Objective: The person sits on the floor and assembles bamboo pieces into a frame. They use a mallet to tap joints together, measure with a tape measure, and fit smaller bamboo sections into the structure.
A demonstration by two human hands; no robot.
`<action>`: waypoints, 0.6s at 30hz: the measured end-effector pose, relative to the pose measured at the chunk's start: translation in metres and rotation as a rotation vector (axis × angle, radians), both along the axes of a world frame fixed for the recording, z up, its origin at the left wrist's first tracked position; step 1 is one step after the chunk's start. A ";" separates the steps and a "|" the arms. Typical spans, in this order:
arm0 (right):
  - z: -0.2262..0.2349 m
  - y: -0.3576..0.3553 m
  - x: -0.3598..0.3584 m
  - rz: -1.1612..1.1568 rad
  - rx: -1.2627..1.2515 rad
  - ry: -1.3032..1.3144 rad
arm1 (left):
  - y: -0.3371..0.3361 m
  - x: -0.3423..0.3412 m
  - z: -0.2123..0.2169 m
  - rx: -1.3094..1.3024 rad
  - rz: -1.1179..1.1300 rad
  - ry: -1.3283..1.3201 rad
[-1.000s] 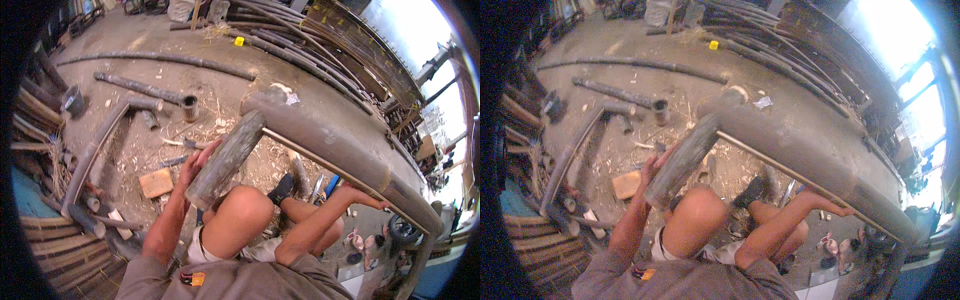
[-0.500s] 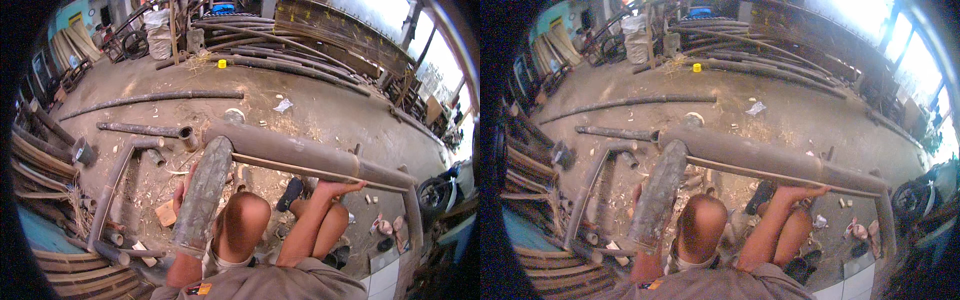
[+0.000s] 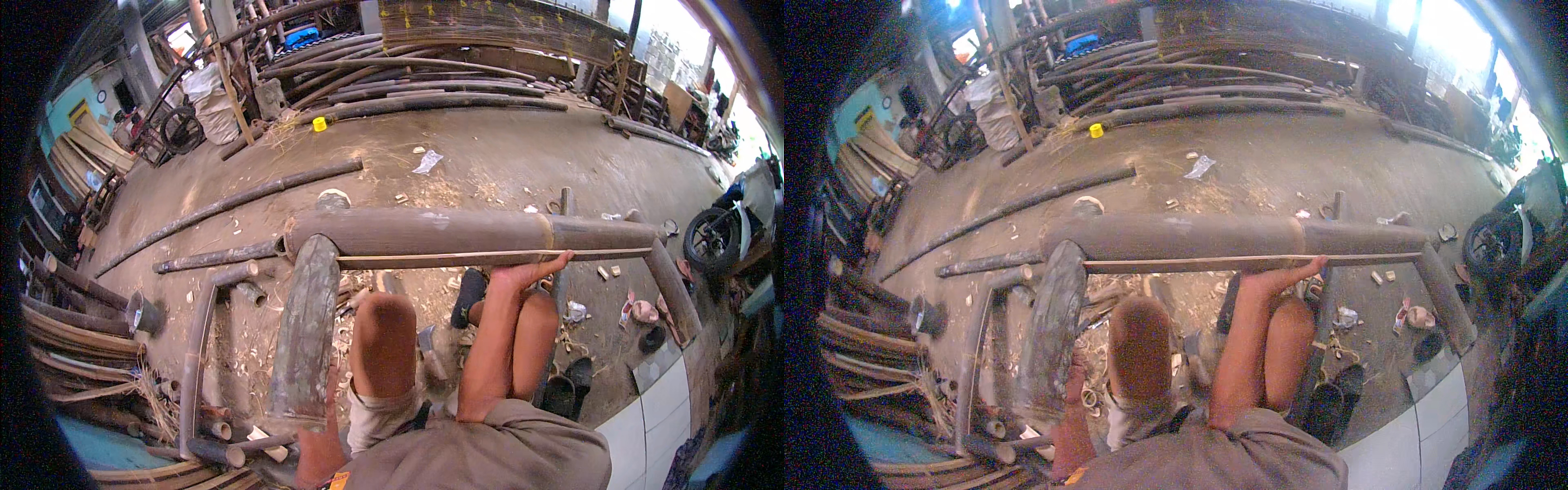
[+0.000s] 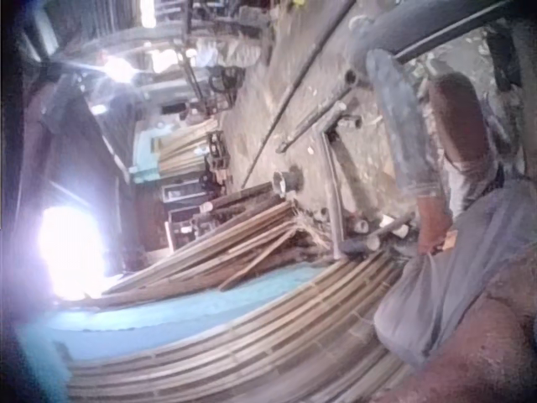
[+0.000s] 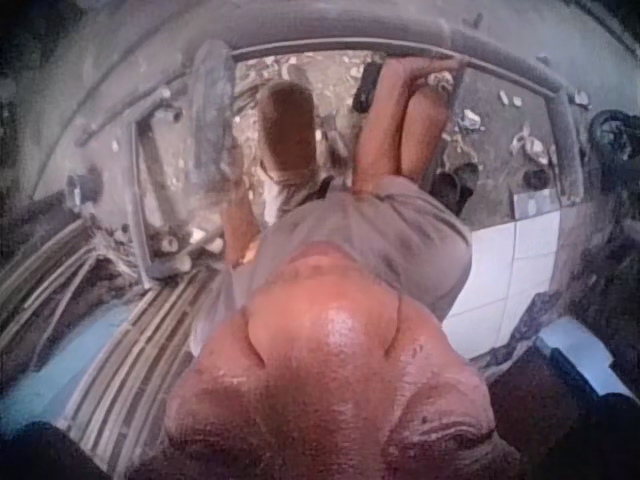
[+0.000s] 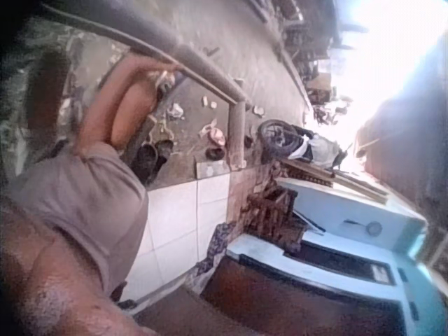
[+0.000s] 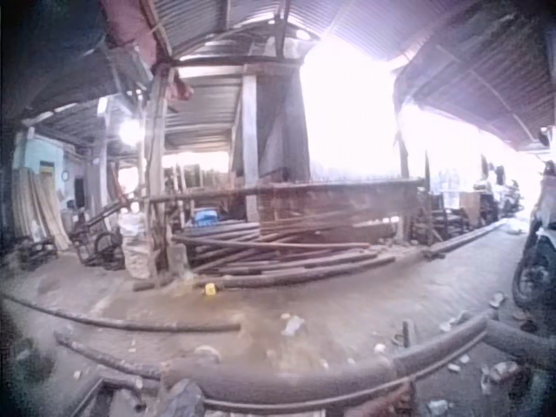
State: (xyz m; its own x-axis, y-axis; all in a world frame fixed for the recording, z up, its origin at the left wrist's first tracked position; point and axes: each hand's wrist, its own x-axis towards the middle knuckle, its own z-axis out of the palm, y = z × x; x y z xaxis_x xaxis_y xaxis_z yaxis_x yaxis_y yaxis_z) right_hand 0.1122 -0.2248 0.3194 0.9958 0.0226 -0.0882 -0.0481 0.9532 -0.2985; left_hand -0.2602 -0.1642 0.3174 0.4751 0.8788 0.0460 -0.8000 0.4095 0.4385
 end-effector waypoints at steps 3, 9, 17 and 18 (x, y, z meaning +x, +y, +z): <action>-0.001 -0.006 0.000 0.040 0.082 -0.111 | -0.010 -0.006 -0.001 0.004 -0.001 0.021; 0.006 -0.015 -0.003 0.024 0.057 -0.082 | -0.024 -0.013 -0.008 0.016 -0.015 0.064; -0.003 -0.023 -0.002 0.033 0.010 -0.054 | -0.039 -0.016 -0.003 0.066 -0.018 0.109; -0.003 -0.024 -0.001 0.031 0.002 -0.073 | -0.040 -0.016 -0.003 0.071 -0.021 0.108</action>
